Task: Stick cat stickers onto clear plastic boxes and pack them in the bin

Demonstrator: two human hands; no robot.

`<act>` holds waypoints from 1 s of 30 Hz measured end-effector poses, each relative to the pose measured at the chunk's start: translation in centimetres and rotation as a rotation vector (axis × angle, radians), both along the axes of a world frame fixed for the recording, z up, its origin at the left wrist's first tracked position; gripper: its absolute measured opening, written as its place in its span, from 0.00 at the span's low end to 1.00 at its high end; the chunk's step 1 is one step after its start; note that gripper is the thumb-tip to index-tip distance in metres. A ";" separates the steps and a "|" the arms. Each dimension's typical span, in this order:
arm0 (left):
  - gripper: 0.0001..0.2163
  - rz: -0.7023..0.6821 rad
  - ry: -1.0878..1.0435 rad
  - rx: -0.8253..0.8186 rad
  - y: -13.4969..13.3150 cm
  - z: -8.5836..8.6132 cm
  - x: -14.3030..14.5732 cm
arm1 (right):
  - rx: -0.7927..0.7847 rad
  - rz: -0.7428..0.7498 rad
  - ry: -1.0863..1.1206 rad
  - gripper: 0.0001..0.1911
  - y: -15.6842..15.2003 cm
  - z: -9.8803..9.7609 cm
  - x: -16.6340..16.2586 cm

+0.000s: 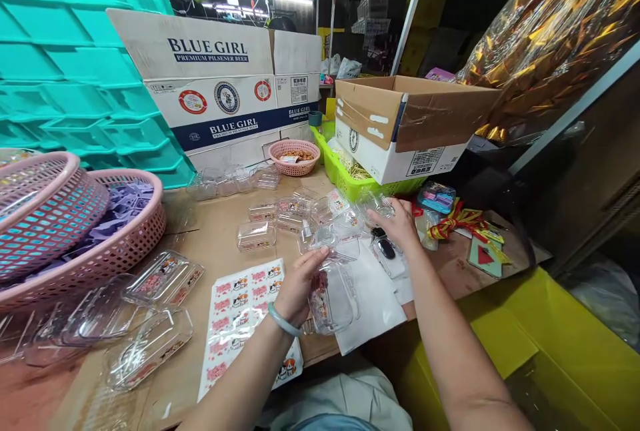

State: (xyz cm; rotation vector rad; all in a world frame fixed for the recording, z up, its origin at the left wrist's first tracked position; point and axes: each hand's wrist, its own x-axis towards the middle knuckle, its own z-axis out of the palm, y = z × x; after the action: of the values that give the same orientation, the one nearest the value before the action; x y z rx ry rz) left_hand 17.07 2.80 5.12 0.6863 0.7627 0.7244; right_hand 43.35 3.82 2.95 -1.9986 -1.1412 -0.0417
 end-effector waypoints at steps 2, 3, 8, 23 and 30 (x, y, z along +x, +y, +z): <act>0.17 0.018 -0.006 -0.009 0.0 -0.3 0.3 | -0.011 0.061 -0.015 0.34 -0.3 -0.3 0.5; 0.17 0.028 -0.008 -0.011 -0.1 -0.4 0.5 | -0.024 0.086 -0.031 0.35 -0.6 -0.4 0.6; 0.18 0.054 0.013 -0.002 -0.6 -0.5 1.5 | -0.038 0.095 -0.237 0.32 -1.4 -0.9 0.1; 0.19 0.218 0.057 -0.012 -2.3 -0.5 4.6 | 0.418 0.109 0.021 0.31 -2.7 -2.5 1.6; 0.17 0.450 0.125 -0.018 -3.3 -0.5 7.2 | 0.514 0.343 0.408 0.31 -1.7 -3.1 0.3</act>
State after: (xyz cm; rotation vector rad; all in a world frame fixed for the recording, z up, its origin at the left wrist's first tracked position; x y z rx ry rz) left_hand 24.27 -0.54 4.61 0.5505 1.0542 1.0876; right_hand 43.65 2.15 -0.12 -1.2705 -1.0571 0.2195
